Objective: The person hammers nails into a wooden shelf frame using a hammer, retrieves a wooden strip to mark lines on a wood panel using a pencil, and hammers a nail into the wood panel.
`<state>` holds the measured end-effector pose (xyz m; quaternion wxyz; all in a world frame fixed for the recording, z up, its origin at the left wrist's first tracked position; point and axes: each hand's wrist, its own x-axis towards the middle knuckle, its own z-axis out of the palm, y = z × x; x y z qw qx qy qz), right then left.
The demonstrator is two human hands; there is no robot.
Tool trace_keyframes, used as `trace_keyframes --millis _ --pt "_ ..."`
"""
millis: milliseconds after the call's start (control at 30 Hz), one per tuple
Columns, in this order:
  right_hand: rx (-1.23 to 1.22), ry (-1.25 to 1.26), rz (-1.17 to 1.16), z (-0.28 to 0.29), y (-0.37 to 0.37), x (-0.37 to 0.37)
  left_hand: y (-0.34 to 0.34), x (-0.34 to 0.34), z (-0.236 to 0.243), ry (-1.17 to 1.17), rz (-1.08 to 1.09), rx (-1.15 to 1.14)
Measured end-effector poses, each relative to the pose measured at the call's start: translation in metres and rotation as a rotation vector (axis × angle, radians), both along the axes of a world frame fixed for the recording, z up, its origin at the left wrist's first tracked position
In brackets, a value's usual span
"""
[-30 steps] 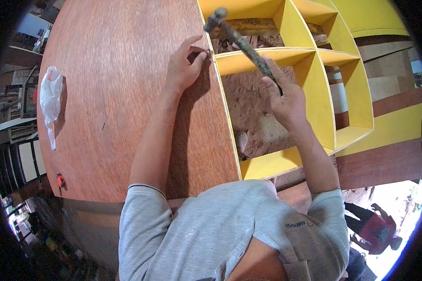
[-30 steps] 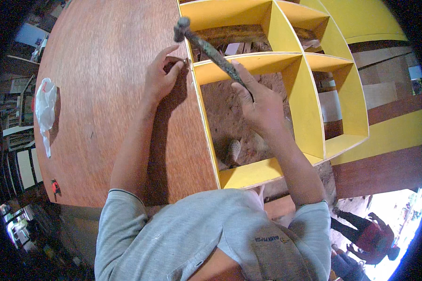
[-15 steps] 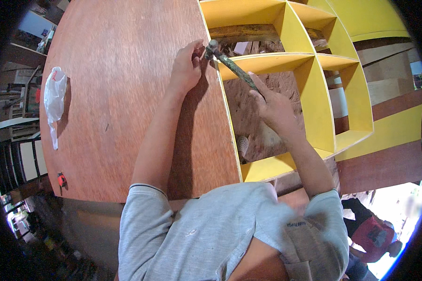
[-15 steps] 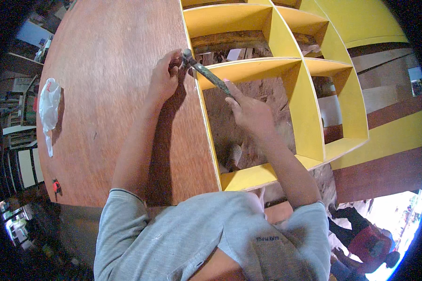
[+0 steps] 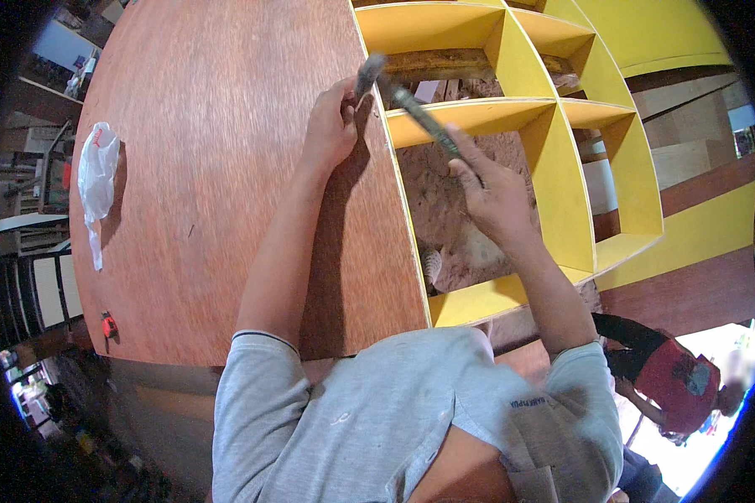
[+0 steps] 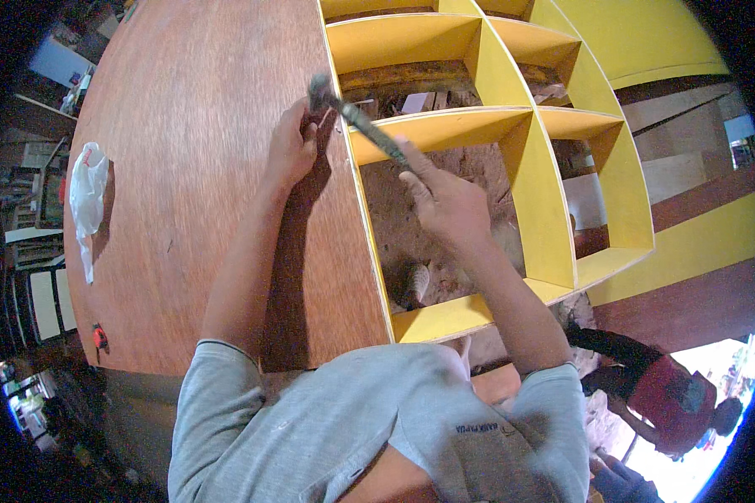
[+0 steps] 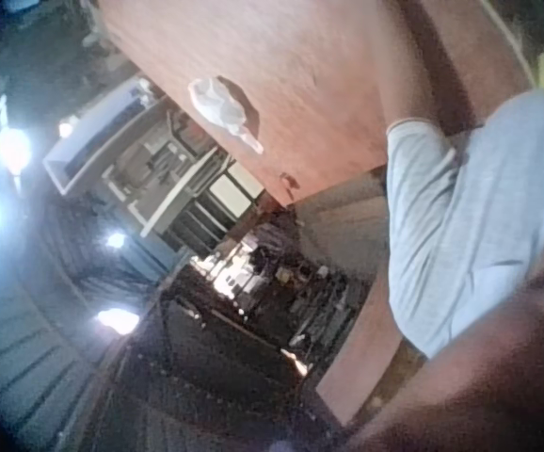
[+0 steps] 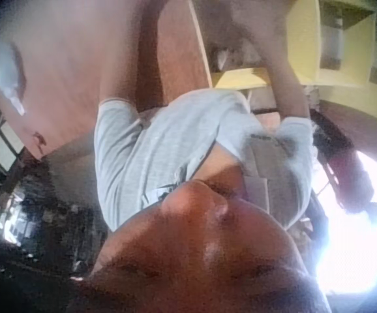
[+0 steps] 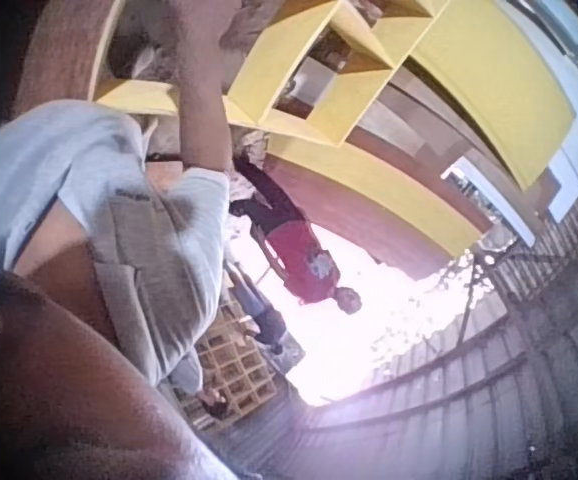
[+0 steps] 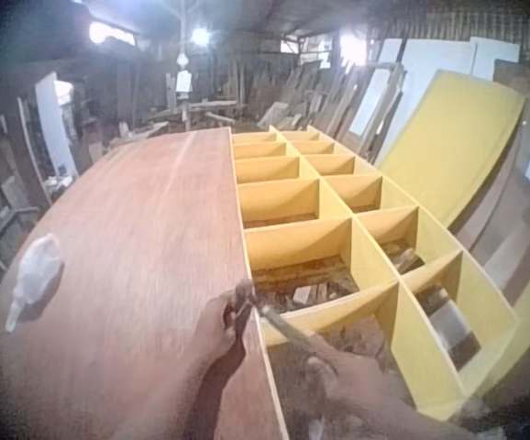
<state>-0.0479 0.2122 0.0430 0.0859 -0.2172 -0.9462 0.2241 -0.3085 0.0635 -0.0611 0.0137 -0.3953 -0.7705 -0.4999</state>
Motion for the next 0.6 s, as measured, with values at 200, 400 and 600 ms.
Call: trace_keyframes --millis 200,400,600 --pt "0.112 -0.184 -0.004 -0.026 0.002 0.002 0.001 0.001 -0.003 -0.035 -0.016 -0.003" --pt "0.02 0.298 -0.029 -0.013 -0.003 0.005 0.001 -0.003 -0.004 -0.053 -0.001 0.047" --pt "0.188 -0.233 0.024 -0.023 -0.003 0.006 0.005 -0.001 -0.003 -0.015 -0.007 0.063"
